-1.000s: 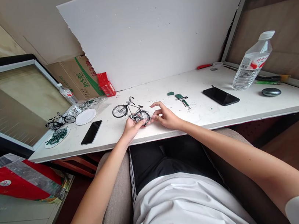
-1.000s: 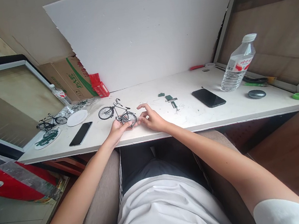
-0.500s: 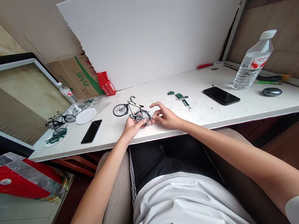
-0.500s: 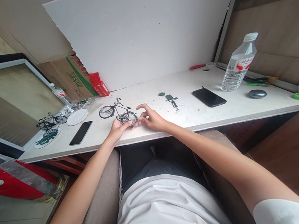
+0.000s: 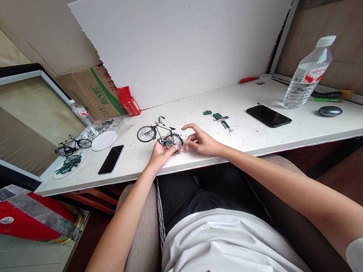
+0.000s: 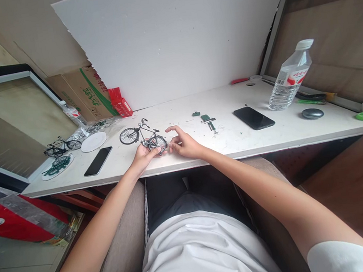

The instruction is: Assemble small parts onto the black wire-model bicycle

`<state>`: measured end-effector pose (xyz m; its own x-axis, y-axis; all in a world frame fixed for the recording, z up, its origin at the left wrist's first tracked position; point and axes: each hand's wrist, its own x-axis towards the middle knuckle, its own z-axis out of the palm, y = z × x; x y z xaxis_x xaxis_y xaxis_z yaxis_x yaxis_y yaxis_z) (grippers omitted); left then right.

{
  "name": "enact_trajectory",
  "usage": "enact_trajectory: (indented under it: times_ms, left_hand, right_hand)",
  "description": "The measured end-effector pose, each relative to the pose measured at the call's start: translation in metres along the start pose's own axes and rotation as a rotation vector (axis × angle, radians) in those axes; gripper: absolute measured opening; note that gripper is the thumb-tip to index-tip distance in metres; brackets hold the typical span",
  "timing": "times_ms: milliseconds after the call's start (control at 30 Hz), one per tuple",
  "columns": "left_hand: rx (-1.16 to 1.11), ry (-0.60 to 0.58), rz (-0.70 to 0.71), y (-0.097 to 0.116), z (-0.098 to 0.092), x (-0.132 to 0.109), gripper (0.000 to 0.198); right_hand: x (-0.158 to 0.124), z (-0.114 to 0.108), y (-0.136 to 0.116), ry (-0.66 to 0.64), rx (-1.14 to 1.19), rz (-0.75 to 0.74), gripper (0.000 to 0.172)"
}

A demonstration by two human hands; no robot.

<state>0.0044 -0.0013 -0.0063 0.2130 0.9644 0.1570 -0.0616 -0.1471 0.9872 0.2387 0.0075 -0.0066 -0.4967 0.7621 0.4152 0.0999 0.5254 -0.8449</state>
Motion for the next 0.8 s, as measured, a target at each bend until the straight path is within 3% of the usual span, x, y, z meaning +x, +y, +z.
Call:
enact_trajectory:
  times_ms: [200, 400, 567, 633, 733, 800]
  left_hand:
    - [-0.008, -0.009, 0.009, -0.0027, 0.0, 0.0, 0.067]
    - [0.0, -0.026, 0.017, 0.0015, -0.0007, -0.0009, 0.062]
    - [-0.028, -0.03, 0.01, 0.0044, -0.0004, -0.0006, 0.05]
    - [-0.033, -0.019, 0.017, 0.004, 0.0003, -0.0003, 0.048]
    - [-0.026, -0.014, 0.024, 0.0014, 0.0014, 0.0007, 0.049]
    - [-0.017, -0.007, 0.042, -0.0014, 0.0014, 0.0017, 0.05]
  right_hand:
    - [-0.0006, -0.001, -0.0004, -0.037, 0.009, 0.007, 0.051]
    - [-0.0007, 0.0004, -0.0009, -0.027, -0.034, 0.019, 0.05]
    - [0.0042, 0.0006, -0.0002, 0.149, -0.223, -0.023, 0.028]
    - [0.0049, 0.0012, -0.0005, 0.197, -0.344, -0.046, 0.029]
    - [0.0027, 0.0036, -0.0016, 0.167, -0.39, -0.067, 0.025]
    - [0.0002, 0.0055, -0.0028, 0.102, -0.368, -0.081, 0.033]
